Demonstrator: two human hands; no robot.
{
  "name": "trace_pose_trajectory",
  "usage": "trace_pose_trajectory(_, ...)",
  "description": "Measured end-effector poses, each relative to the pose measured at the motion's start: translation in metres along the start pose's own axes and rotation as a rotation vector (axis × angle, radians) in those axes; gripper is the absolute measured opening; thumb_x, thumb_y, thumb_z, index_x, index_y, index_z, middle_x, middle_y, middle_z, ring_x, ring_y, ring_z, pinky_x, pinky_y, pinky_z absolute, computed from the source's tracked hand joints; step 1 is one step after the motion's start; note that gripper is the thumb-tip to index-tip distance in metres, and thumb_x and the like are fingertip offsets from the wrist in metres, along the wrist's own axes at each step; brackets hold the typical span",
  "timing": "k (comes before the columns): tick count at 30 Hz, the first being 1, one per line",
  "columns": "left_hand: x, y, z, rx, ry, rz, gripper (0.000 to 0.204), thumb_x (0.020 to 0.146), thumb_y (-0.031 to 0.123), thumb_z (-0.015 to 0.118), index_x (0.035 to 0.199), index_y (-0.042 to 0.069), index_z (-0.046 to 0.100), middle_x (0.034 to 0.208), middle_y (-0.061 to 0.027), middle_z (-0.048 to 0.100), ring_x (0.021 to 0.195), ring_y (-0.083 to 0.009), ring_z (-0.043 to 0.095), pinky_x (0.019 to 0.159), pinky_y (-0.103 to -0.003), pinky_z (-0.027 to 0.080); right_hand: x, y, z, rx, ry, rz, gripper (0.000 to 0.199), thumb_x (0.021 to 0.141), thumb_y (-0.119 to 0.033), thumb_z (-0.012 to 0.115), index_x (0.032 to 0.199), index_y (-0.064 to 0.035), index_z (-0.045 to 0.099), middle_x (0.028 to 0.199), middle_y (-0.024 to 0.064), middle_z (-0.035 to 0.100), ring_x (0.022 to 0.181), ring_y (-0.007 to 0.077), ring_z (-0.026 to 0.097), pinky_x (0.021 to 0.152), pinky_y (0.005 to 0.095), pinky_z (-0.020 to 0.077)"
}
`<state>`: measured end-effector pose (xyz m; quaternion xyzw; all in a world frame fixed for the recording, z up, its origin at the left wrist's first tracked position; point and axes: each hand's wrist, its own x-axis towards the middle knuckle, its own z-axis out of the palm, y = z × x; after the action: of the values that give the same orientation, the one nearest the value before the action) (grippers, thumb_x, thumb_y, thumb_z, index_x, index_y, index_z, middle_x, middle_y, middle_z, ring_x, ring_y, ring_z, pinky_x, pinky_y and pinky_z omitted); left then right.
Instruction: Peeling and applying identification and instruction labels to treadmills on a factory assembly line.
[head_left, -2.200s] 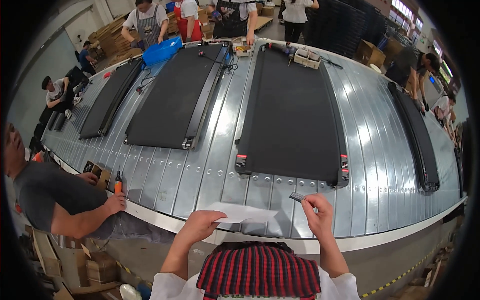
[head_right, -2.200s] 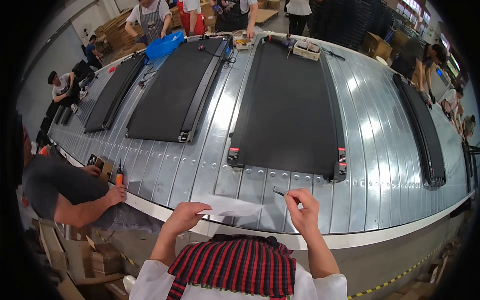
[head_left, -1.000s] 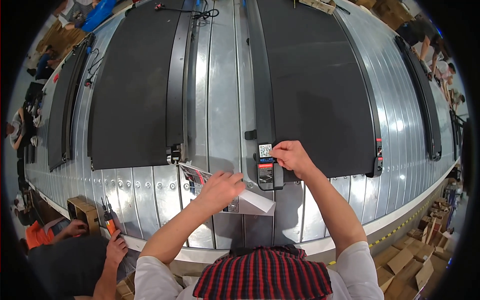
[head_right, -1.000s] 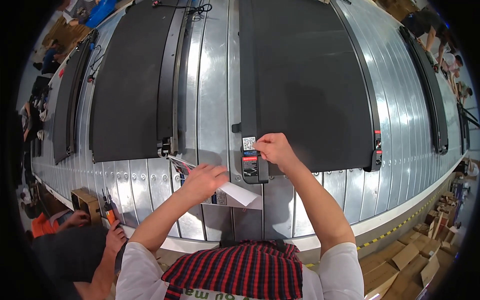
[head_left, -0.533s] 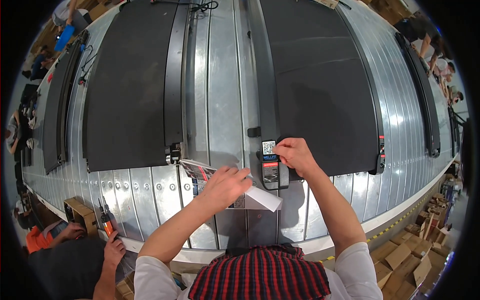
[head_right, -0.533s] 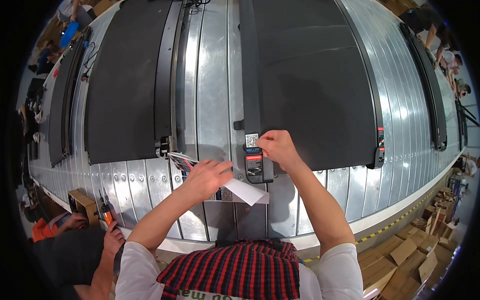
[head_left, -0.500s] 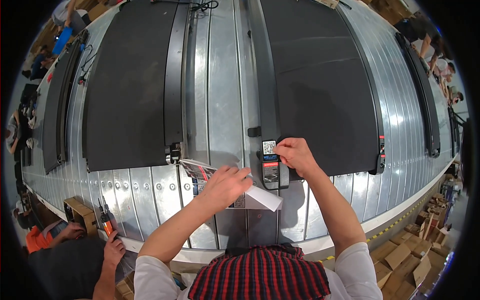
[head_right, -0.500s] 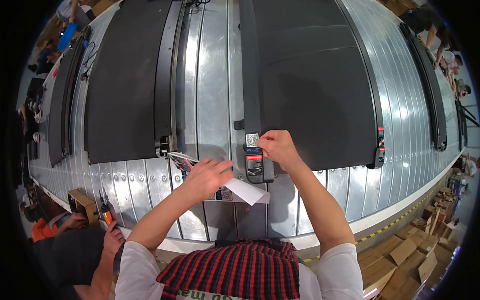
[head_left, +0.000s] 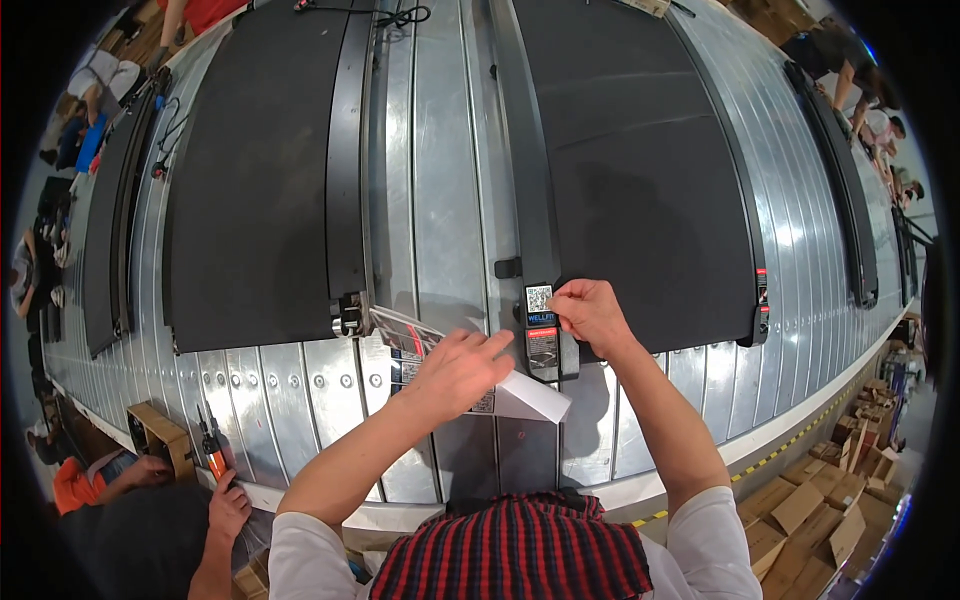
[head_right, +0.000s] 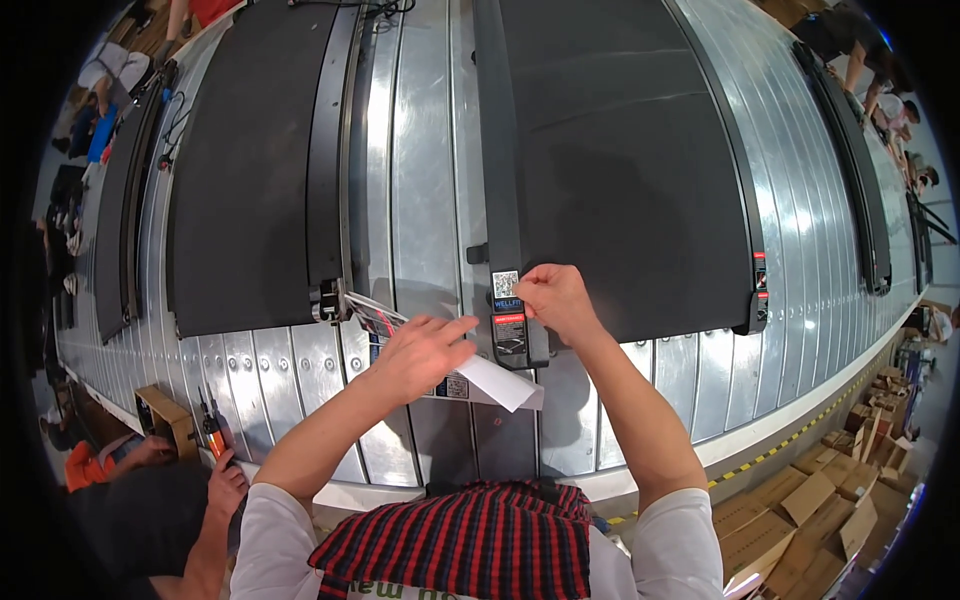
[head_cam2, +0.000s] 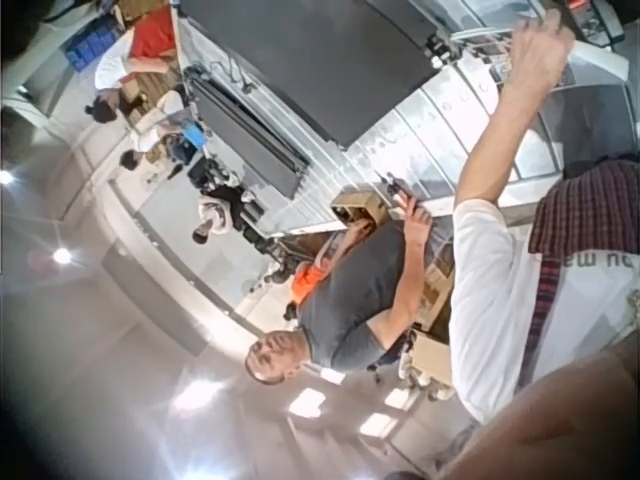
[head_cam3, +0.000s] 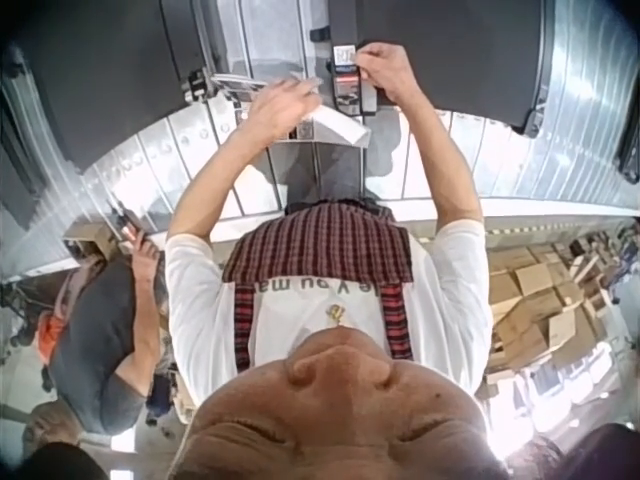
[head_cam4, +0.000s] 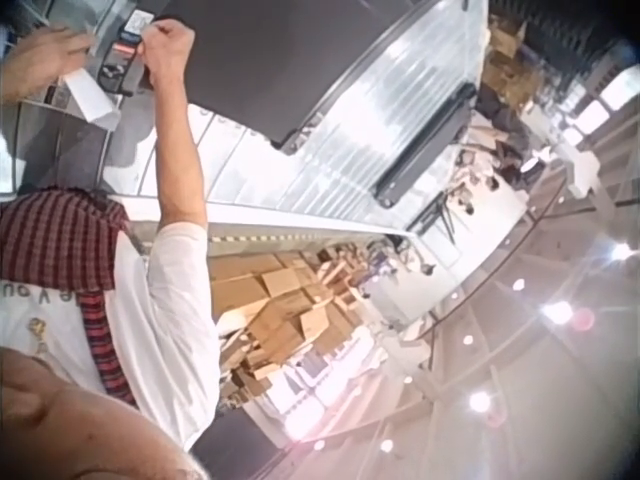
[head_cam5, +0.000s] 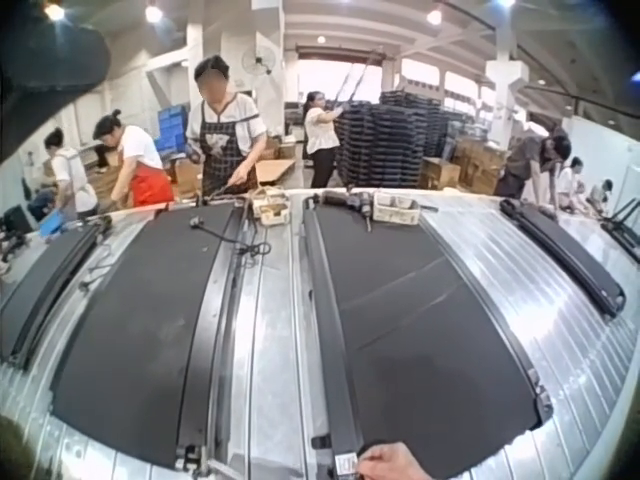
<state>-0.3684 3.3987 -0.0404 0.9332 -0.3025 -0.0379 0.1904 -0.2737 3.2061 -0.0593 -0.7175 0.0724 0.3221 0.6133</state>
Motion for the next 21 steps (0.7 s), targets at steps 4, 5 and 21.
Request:
trace_pose_trajectory(4, 0.004, 0.000, -0.004, 0.009, -0.008, 0.001, 0.008, 0.069, 0.010, 0.050, 0.075, 0.007, 0.054, 0.113, -0.0124, 0.049, 0.085, -0.0215, 0.055, 0.077, -0.032, 0.041, 0.000, 0.001, 0.002, -0.004, 0.028, 0.004, 0.009, 0.073, -0.006, 0.058, 0.070, 0.0022, 0.056, 0.050, 0.0013, 0.047, 0.038, 0.0040, 0.039, 0.033, 0.0187, 0.0260)
trace_pose_trajectory(5, 0.005, 0.000, -0.005, 0.002, -0.027, -0.002, 0.007, 0.069, 0.010, 0.050, 0.075, 0.007, 0.054, 0.113, -0.0124, 0.049, 0.085, -0.0211, 0.055, 0.077, -0.032, 0.041, 0.000, 0.001, 0.002, -0.002, 0.030, 0.002, 0.009, 0.073, -0.006, 0.058, 0.070, 0.0022, 0.055, 0.050, 0.0014, 0.048, 0.038, 0.0041, 0.039, 0.033, 0.0188, 0.0265)
trace_pose_trajectory(21, 0.018, -0.010, 0.001, -0.006, -0.106, 0.055, 0.009, 0.066, 0.009, 0.050, 0.075, 0.005, 0.053, 0.117, -0.0097, 0.047, 0.080, -0.0209, 0.055, 0.072, -0.034, 0.043, -0.002, -0.001, 0.008, -0.035, 0.094, -0.028, 0.007, 0.071, -0.002, 0.055, 0.066, 0.0031, 0.054, 0.051, 0.0020, 0.049, 0.041, 0.0048, 0.041, 0.035, 0.0198, 0.0296)
